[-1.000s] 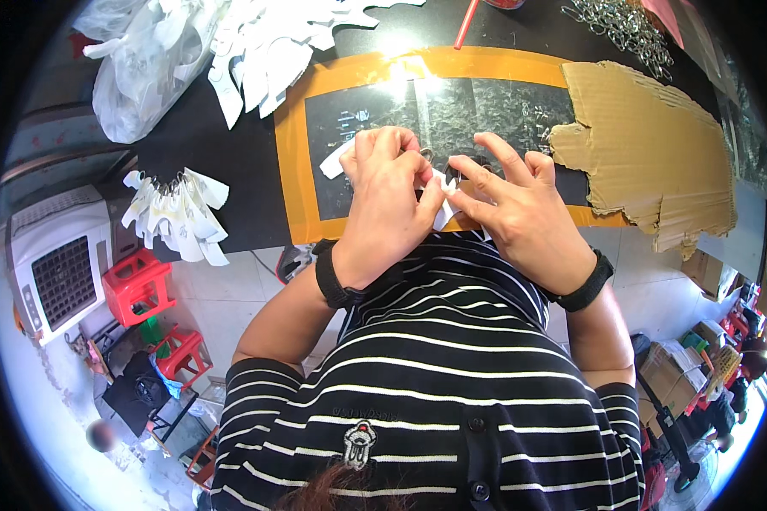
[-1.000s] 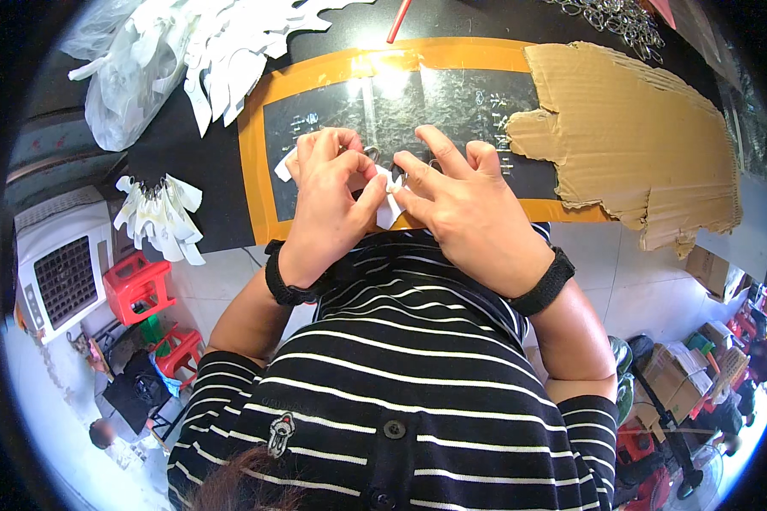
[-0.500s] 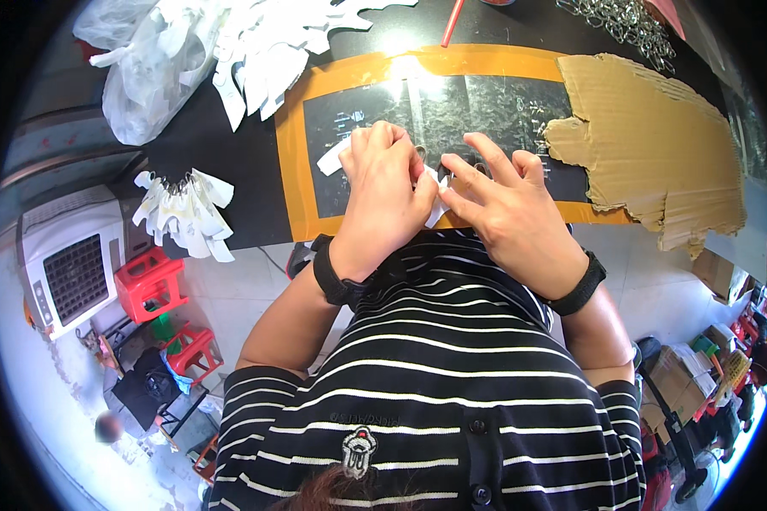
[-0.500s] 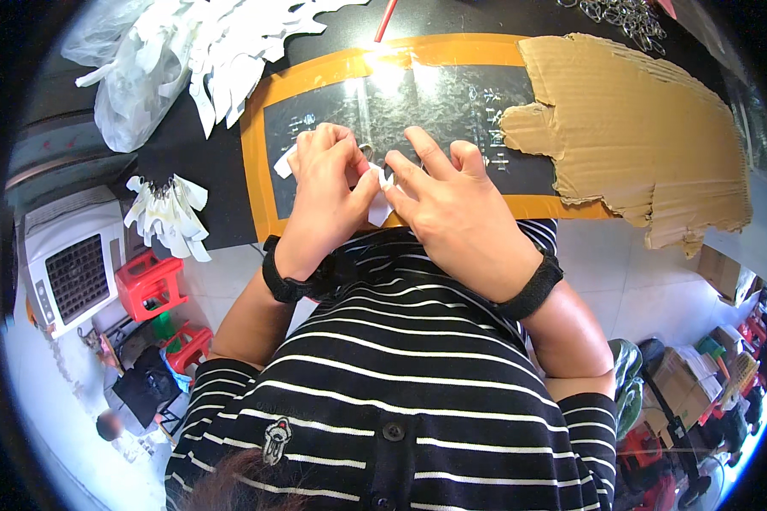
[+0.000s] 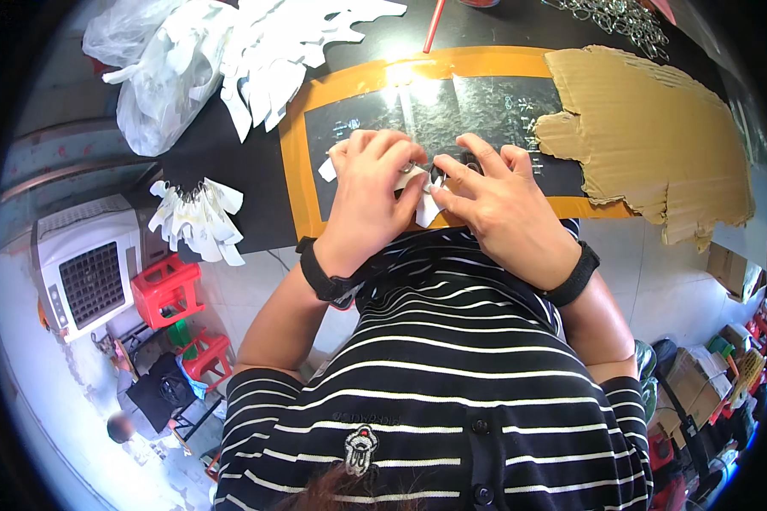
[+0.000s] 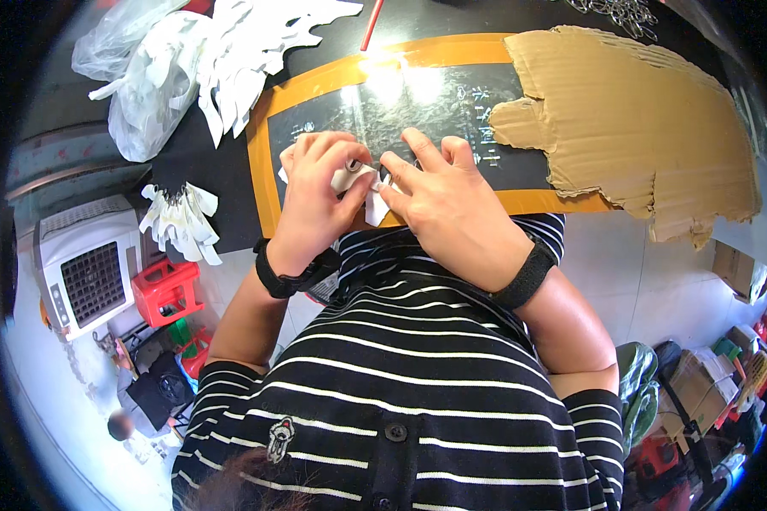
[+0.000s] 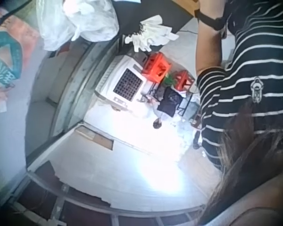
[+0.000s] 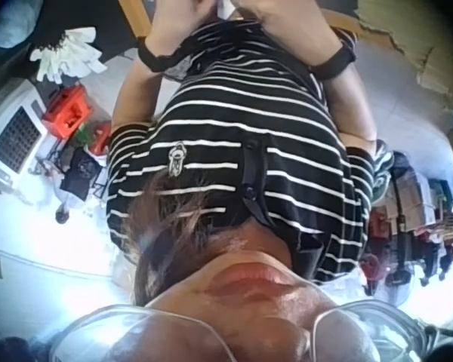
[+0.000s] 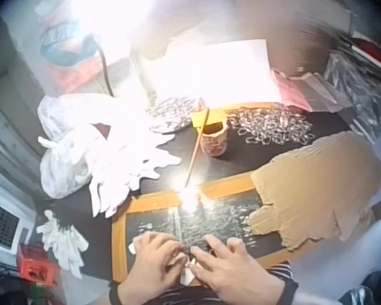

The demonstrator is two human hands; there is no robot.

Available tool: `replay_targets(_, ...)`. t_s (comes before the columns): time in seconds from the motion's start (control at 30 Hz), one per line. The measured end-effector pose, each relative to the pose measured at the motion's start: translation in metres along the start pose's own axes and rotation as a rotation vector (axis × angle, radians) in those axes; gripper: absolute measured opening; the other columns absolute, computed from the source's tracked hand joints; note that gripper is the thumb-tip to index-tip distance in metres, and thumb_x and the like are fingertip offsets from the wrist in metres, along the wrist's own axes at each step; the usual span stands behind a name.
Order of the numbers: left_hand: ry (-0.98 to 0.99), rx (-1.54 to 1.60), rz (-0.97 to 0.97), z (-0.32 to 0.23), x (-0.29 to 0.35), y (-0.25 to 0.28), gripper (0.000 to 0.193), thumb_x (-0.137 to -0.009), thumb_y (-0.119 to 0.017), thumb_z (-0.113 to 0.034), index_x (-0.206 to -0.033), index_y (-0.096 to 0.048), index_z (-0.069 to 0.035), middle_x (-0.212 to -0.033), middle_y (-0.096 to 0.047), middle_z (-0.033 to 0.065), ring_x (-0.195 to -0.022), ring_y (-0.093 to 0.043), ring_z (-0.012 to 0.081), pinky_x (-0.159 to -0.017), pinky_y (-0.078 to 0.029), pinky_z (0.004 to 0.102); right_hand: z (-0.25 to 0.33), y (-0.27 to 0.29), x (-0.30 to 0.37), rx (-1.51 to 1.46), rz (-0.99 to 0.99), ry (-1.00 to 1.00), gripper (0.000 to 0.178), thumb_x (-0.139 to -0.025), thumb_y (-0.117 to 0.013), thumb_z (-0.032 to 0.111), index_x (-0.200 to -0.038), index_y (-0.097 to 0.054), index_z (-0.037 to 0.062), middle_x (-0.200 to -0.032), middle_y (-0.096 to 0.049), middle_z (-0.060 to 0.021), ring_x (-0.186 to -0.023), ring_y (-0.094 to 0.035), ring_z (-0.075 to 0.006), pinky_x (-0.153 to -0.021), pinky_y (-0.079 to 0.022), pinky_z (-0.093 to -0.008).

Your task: Assembling metal rings or eyelets onto white shoe upper components by hand.

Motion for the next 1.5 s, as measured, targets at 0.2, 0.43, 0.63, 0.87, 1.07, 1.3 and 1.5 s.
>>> replay_targets(0.2, -0.456, -0.139, 0.019, -0.031, 0.012, 0.005, 0.018, -0.071, -0.072, -0.013, -0.088, -0.066, -0.013, -0.097, -0.067, -0.0029, -0.096, -0.059, 0.0202, -0.088, -0.038, 0.0402, -0.001, 0.002, 0.000, -0.011, 0.035, -0.017, 0.032, -0.082, -0.060, 0.012, -0.113, -0.069, 0.0086, -0.127, -0.060, -0.0104, -0.129, -0.046, -0.0288, -0.099, -0.031, -0.0430)
replay_targets(0.43, -0.568, -0.276, 0.107, -0.039, 0.028, 0.004, 0.026, -0.076, -0.067, -0.015, -0.099, -0.065, -0.003, -0.102, -0.067, 0.0069, -0.111, -0.059, 0.0228, -0.098, -0.043, 0.0382, -0.003, -0.003, 0.000, -0.015, 0.086, -0.057, 0.032, -0.081, -0.067, 0.010, -0.112, -0.070, 0.0130, -0.133, -0.058, -0.0077, -0.131, -0.045, -0.0298, -0.100, -0.031, -0.0452)
replay_targets(0.63, -0.514, -0.170, 0.205, -0.030, 0.028, 0.002, 0.034, -0.077, -0.068, -0.010, -0.110, -0.065, -0.003, -0.115, -0.068, 0.0075, -0.117, -0.058, 0.0243, -0.097, -0.044, 0.0402, -0.011, 0.011, -0.006, -0.142, -0.028, -0.062, 0.025, -0.079, -0.070, 0.007, -0.103, -0.070, 0.0090, -0.120, -0.063, -0.0051, -0.122, -0.051, -0.0261, -0.097, -0.033, -0.0428)
replay_targets(0.87, -0.444, -0.020, 0.063, -0.035, 0.040, -0.001, 0.032, -0.075, -0.070, -0.004, -0.106, -0.063, 0.003, -0.108, -0.067, 0.0116, -0.107, -0.061, 0.0283, -0.094, -0.046, 0.0427, -0.028, 0.010, -0.008, -0.267, -0.171, -0.351, 0.008, -0.078, -0.075, 0.012, -0.083, -0.071, 0.0082, -0.087, -0.058, -0.0033, -0.094, -0.052, -0.0240, -0.084, -0.036, -0.0383)
replay_targets(1.07, -0.313, -0.207, -0.130, -0.048, 0.045, -0.008, 0.032, -0.075, -0.068, -0.007, -0.105, -0.061, 0.003, -0.110, -0.065, 0.0145, -0.107, -0.059, 0.0305, -0.094, -0.043, 0.0439, -0.021, 0.000, -0.011, -0.128, -0.127, -0.430, 0.010, -0.077, -0.076, 0.014, -0.076, -0.067, 0.0087, -0.083, -0.055, -0.0037, -0.089, -0.051, -0.0241, -0.081, -0.035, -0.0385)
replay_targets(1.3, -0.349, 0.019, -0.011, -0.034, 0.055, -0.007, 0.038, -0.077, -0.074, -0.017, -0.108, -0.061, 0.002, -0.120, -0.062, 0.0156, -0.112, -0.055, 0.0301, -0.096, -0.043, 0.0443, -0.021, -0.013, -0.007, -0.106, -0.022, -0.504, 0.010, -0.078, -0.073, 0.015, -0.073, -0.066, 0.0092, -0.082, -0.056, -0.0053, -0.089, -0.051, -0.0250, -0.082, -0.034, -0.0396)
replay_targets(1.5, -0.412, -0.041, -0.044, -0.039, 0.054, -0.007, 0.037, -0.080, -0.075, -0.019, -0.108, -0.063, 0.001, -0.116, -0.064, 0.0129, -0.111, -0.055, 0.0290, -0.093, -0.045, 0.0436, -0.027, -0.007, -0.017, -0.077, -0.102, -0.350, 0.008, -0.077, -0.072, 0.014, -0.074, -0.064, 0.0110, -0.082, -0.055, -0.0045, -0.088, -0.052, -0.0246, -0.084, -0.034, -0.0393)
Point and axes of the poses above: each hand's wrist, its own x-axis away from the middle knuckle, its own y-axis out of the back of the hand, z = x × y, the point moved 9 cm from there along -x, towards the middle knuckle
